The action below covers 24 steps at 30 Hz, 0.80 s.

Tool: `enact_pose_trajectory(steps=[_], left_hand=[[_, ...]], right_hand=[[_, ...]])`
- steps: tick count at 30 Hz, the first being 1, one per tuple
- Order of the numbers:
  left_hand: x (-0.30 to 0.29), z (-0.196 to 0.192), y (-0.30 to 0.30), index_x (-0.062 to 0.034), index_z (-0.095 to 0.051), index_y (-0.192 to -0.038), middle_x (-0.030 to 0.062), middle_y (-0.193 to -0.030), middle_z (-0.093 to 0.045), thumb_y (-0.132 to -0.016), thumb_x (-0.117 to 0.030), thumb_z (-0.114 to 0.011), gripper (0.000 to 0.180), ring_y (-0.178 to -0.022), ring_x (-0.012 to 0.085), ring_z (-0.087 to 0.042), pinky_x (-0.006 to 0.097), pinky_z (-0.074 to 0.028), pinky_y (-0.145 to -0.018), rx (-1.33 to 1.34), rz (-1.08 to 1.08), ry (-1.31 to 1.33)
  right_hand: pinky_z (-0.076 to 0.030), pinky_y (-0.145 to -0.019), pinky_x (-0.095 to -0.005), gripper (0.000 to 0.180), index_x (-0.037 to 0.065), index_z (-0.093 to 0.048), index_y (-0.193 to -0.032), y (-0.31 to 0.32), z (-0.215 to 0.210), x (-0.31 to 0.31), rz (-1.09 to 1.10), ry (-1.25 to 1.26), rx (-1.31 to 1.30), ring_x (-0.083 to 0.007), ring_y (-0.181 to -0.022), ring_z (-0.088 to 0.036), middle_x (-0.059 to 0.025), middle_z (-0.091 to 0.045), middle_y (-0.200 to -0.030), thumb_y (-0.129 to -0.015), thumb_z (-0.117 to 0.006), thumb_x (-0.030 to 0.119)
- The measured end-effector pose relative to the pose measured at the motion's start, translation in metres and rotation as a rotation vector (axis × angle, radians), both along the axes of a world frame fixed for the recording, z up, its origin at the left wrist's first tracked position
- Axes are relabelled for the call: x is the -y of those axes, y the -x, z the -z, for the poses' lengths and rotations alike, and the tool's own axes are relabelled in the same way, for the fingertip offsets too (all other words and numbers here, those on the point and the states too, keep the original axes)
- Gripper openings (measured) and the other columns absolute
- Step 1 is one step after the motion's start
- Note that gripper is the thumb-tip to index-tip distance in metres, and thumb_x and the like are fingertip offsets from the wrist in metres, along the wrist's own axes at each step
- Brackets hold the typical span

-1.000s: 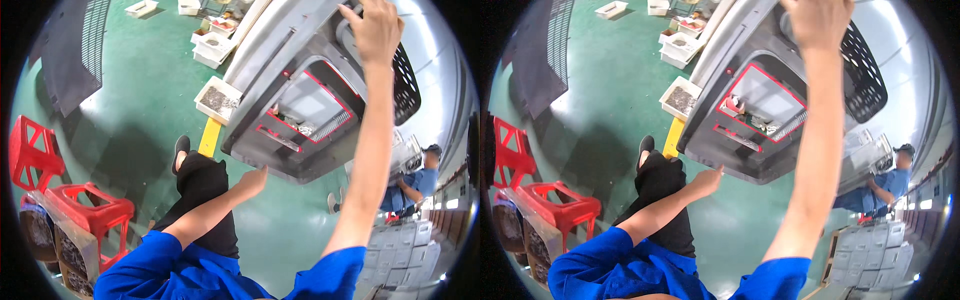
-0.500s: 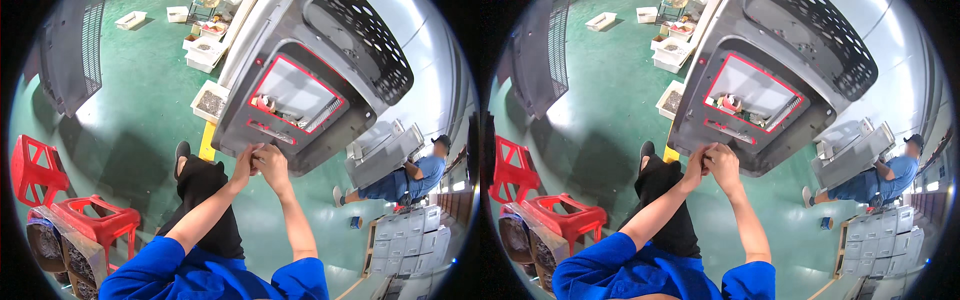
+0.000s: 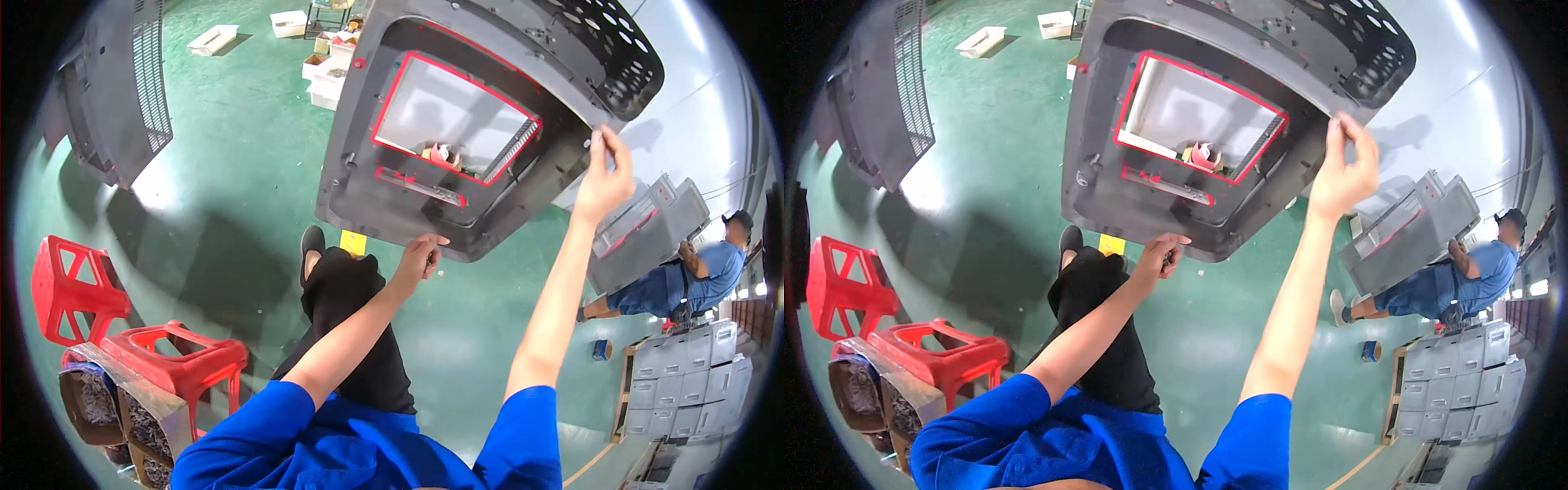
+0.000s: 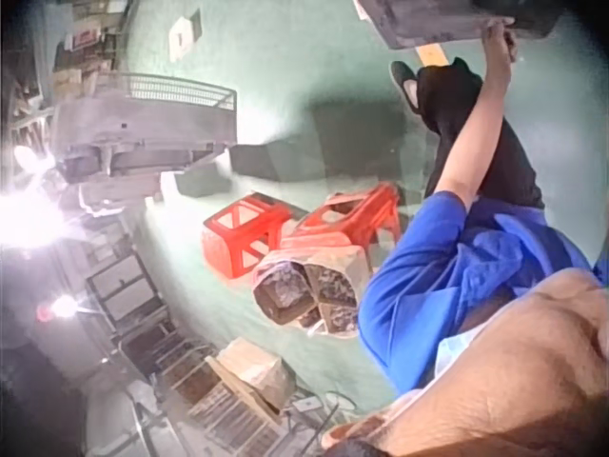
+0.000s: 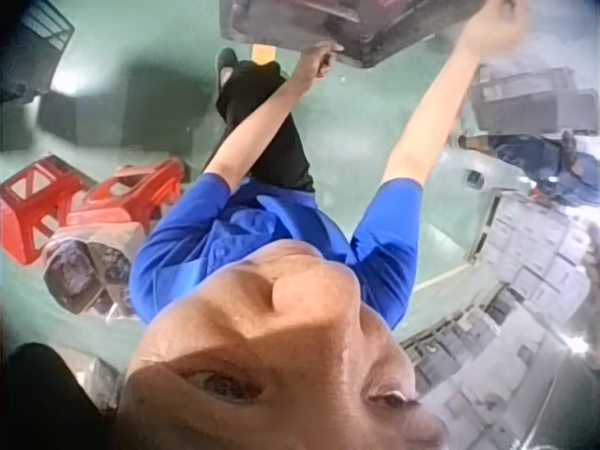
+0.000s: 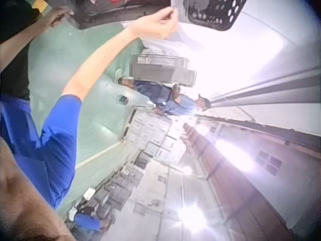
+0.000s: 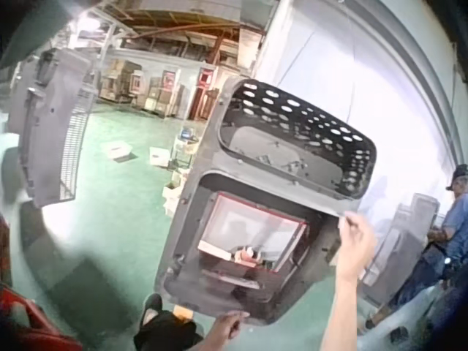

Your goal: The recorder is manually inserting and securing small metal components or fasteners into a larger metal enclosure housing.

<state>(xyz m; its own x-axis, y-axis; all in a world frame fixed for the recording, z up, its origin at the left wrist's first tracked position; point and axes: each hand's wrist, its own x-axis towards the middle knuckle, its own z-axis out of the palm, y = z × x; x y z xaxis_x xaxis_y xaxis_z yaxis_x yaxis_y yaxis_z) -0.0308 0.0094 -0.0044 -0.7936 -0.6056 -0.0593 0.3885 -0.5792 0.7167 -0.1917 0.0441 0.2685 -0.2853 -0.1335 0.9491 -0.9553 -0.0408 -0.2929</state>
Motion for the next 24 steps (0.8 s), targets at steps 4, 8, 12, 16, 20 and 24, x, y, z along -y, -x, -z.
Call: enact_pose_trajectory(steps=[4,8,12,16,20,24], left_hand=[[-0.005,0.001,0.009,-0.0043,-0.056,-0.103,0.0003,-0.067,-0.046,-0.084,-0.014,-0.043,0.025,-0.046,0.0052,-0.038,0.021,-0.025,-0.039,0.046,0.029,-0.008],[-0.002,0.011,0.023,-0.0043,-0.054,-0.105,0.0011,-0.069,-0.047,-0.082,-0.008,-0.04,0.027,-0.047,0.0057,-0.039,0.021,-0.027,-0.039,0.04,0.007,0.022],[0.01,0.031,0.028,-0.0041,-0.053,-0.105,0.0032,-0.073,-0.049,-0.08,-0.001,-0.038,0.029,-0.048,0.0059,-0.038,0.021,-0.029,-0.04,-0.005,-0.021,0.036],[0.008,0.024,0.032,-0.0036,-0.053,-0.104,0.0061,-0.077,-0.053,-0.082,0.0,-0.039,0.027,-0.048,0.0057,-0.038,0.021,-0.03,-0.04,-0.004,-0.084,0.009],[0.014,0.016,0.028,-0.0034,-0.051,-0.106,0.0082,-0.08,-0.055,-0.086,-0.003,-0.04,0.024,-0.049,0.0053,-0.037,0.021,-0.029,-0.041,-0.011,-0.061,-0.04],[0.013,0.003,0.018,-0.0024,-0.05,-0.108,0.0095,-0.081,-0.056,-0.087,-0.004,-0.04,0.022,-0.048,0.0052,-0.036,0.021,-0.027,-0.041,0.0,-0.016,-0.078]], right_hand=[[-0.048,-0.072,-0.0244,0.012,0.0,-0.071,-0.088,0.032,-0.013,0.027,-0.049,0.072,0.068,-0.0114,-0.076,-0.063,-0.0062,-0.069,-0.082,-0.077,-0.071,0.005],[-0.049,-0.069,-0.0235,0.012,-0.001,-0.071,-0.086,0.042,-0.012,0.055,-0.15,0.116,0.102,-0.011,-0.073,-0.063,-0.0063,-0.07,-0.08,-0.076,-0.073,0.005],[-0.05,-0.068,-0.0237,0.013,0.0,-0.071,-0.086,0.035,-0.007,0.082,-0.12,0.087,0.075,-0.0109,-0.071,-0.062,-0.0066,-0.07,-0.079,-0.076,-0.074,0.008],[-0.05,-0.065,-0.0222,0.016,-0.002,-0.072,-0.083,0.037,-0.009,0.087,-0.047,0.03,-0.014,-0.0109,-0.068,-0.064,-0.0077,-0.07,-0.077,-0.075,-0.076,0.012],[-0.05,-0.06,-0.0198,0.017,-0.002,-0.073,-0.078,0.024,-0.013,0.098,0.043,0.003,0.026,-0.0096,-0.066,-0.065,-0.006,-0.07,-0.072,-0.074,-0.076,0.015],[-0.05,-0.062,-0.0192,0.017,-0.001,-0.073,-0.077,0.018,-0.015,0.104,0.023,-0.006,0.072,-0.0087,-0.068,-0.065,-0.0052,-0.07,-0.072,-0.072,-0.078,0.015]])
